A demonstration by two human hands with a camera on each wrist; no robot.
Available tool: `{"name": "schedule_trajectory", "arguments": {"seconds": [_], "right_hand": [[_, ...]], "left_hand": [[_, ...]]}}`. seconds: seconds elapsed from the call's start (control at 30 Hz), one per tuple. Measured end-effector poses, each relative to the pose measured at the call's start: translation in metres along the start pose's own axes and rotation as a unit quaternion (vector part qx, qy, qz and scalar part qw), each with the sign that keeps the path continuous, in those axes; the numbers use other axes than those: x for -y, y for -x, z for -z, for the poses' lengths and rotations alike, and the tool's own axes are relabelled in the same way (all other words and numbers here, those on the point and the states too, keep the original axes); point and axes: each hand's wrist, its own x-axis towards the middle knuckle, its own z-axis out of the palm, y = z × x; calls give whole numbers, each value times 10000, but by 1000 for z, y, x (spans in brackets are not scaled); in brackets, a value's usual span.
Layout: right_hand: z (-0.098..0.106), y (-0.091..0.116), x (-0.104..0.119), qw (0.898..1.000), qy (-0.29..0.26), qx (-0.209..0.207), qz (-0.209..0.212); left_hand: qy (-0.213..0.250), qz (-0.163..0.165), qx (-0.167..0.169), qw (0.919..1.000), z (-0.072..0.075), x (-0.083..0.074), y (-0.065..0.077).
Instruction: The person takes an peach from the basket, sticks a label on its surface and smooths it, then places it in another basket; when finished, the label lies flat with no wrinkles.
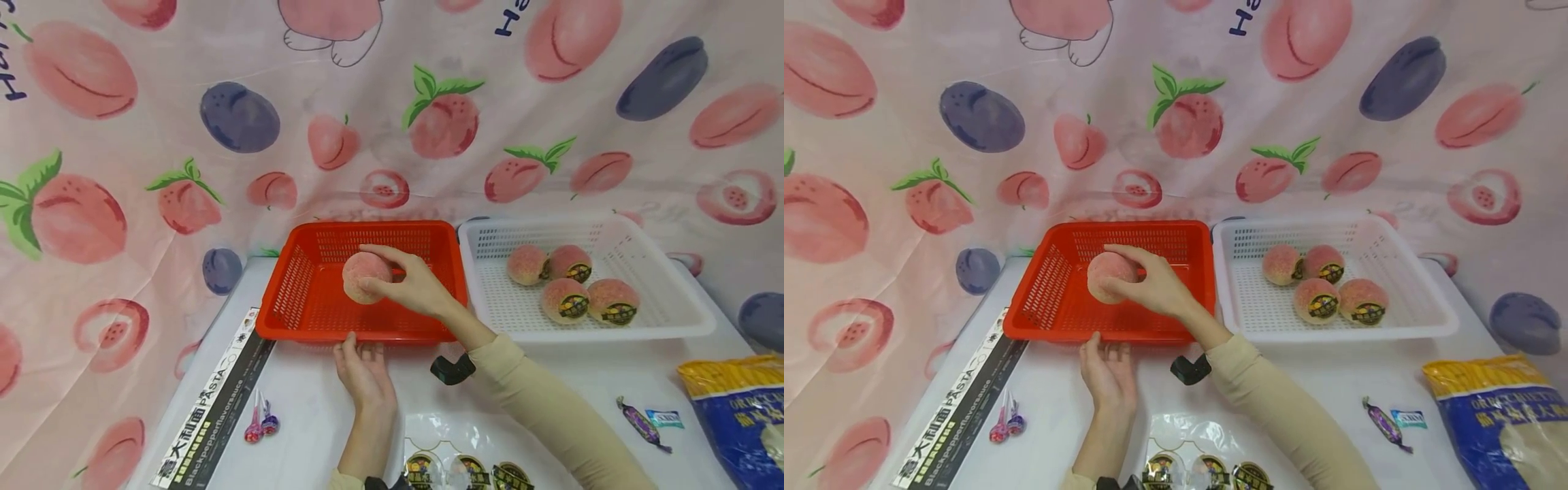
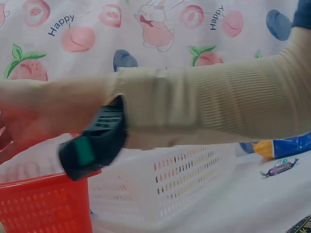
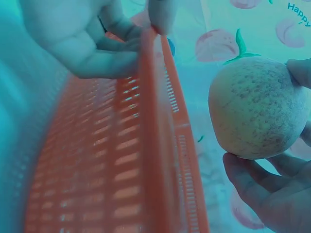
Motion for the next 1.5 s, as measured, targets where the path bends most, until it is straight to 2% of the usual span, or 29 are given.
{"name": "schedule_trajectory", "arguments": {"seconds": [0.17, 0.37, 0.5, 0.63, 0.87, 1.07, 1.2, 1.4, 1.5], "right_hand": [[4, 20, -9, 9998, 35, -201, 9], [7, 39, -39, 9990, 108, -408, 155], [10, 54, -48, 9983, 21, -525, 248], [15, 72, -46, 9976, 80, -676, 130], [21, 99, -24, 9971, -122, -725, 212], [26, 121, -26, 9966, -284, -756, 133], [29, 138, -38, 9968, -537, -589, 99], [33, 162, -69, 9956, -608, -36, 718], [35, 169, -85, 9950, -616, 220, 755]], "left_hand": [[17, -11, 2, 10000, 2, 1, 0], [-95, -55, 46, 9999, 4, 3, 1], [-192, -75, 102, 9997, 4, 1, 1], [-156, -79, 68, 9998, 4, 1, 1], [-98, -152, 127, 9998, 3, 1, -1], [1, -157, 153, 9998, 3, 2, -1], [-52, -158, 151, 9997, 2, 1, -1], [-18, -135, 132, 9998, 3, 3, -2], [-107, -168, 117, 9997, 3, 3, -3]]}}
